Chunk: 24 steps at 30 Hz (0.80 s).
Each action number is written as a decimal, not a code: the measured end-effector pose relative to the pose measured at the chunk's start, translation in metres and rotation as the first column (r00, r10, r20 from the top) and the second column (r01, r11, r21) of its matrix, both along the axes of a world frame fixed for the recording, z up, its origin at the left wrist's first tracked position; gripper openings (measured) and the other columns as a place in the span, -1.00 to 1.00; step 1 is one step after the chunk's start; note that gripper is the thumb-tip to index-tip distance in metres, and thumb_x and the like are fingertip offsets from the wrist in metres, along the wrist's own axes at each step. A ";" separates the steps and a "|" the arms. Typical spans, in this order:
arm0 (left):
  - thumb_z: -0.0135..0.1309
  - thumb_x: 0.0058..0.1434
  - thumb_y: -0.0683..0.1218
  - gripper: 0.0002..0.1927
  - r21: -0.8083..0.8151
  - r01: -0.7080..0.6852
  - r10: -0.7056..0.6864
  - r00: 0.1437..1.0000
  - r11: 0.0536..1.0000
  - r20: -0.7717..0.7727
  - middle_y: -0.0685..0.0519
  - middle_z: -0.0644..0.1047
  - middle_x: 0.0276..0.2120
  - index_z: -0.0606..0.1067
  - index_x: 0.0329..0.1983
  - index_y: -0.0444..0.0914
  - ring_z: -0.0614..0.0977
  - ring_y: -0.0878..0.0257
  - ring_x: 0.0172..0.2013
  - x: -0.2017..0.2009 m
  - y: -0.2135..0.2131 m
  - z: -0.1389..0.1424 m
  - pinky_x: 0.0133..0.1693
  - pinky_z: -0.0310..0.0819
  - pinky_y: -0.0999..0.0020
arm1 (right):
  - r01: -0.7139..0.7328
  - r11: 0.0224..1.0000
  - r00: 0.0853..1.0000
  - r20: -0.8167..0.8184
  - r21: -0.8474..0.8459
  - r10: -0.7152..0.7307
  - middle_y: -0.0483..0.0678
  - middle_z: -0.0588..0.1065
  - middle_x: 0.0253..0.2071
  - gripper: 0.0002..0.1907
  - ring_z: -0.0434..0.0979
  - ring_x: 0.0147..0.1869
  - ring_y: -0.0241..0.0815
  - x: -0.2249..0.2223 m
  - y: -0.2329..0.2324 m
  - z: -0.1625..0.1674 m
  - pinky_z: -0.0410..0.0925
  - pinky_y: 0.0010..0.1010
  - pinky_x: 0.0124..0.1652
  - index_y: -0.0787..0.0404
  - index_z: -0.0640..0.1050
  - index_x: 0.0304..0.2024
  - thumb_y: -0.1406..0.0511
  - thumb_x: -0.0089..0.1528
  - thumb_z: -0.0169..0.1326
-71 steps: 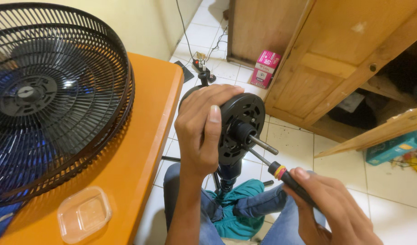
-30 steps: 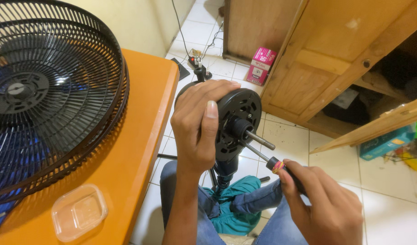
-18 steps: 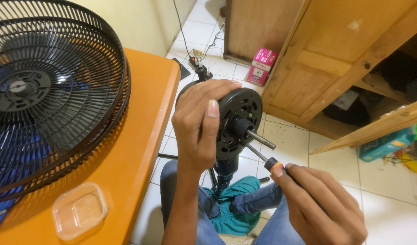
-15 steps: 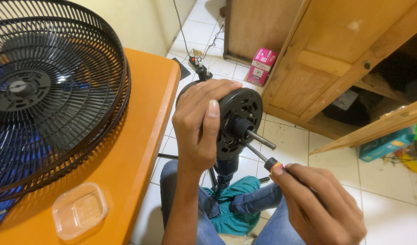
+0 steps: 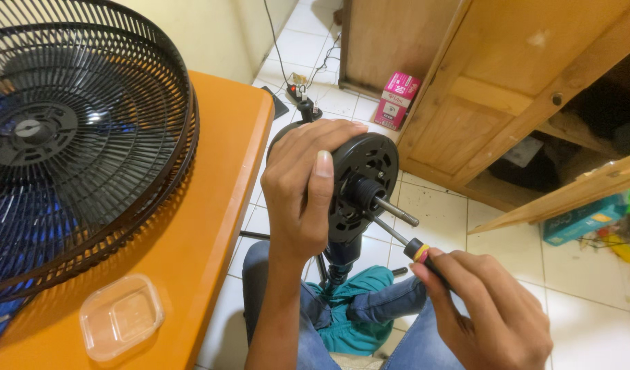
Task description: The person services a pedestal fan. They remove the front grille and a knob from the fan head, then use a screwdriver to unscrew the rear motor housing screws while holding the housing, working on the fan mounted on its stand.
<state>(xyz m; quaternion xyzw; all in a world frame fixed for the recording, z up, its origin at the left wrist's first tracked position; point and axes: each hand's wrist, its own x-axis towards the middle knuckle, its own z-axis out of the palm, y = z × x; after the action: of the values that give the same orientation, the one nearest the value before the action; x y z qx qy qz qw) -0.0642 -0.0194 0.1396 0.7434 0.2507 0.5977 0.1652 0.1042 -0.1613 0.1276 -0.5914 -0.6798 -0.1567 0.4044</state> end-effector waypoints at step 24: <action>-0.19 0.51 -0.08 -0.57 0.115 -0.090 0.114 0.968 0.989 -0.225 -0.05 0.37 0.43 0.46 0.38 -0.19 0.30 -0.13 0.47 -0.005 0.002 0.005 0.51 0.07 0.04 | -0.013 0.998 0.997 0.076 0.064 0.008 0.06 0.56 -0.35 -0.73 0.61 -0.34 -0.09 -0.001 0.006 0.002 0.42 -0.35 -0.34 0.40 0.62 -0.25 0.46 0.04 0.40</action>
<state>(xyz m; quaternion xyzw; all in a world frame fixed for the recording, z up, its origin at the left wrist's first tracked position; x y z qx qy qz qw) -0.0693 -0.0178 0.1441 0.8014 0.2748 0.5273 0.0648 0.1033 -0.1548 0.1292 -0.5682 -0.6925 -0.1987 0.3977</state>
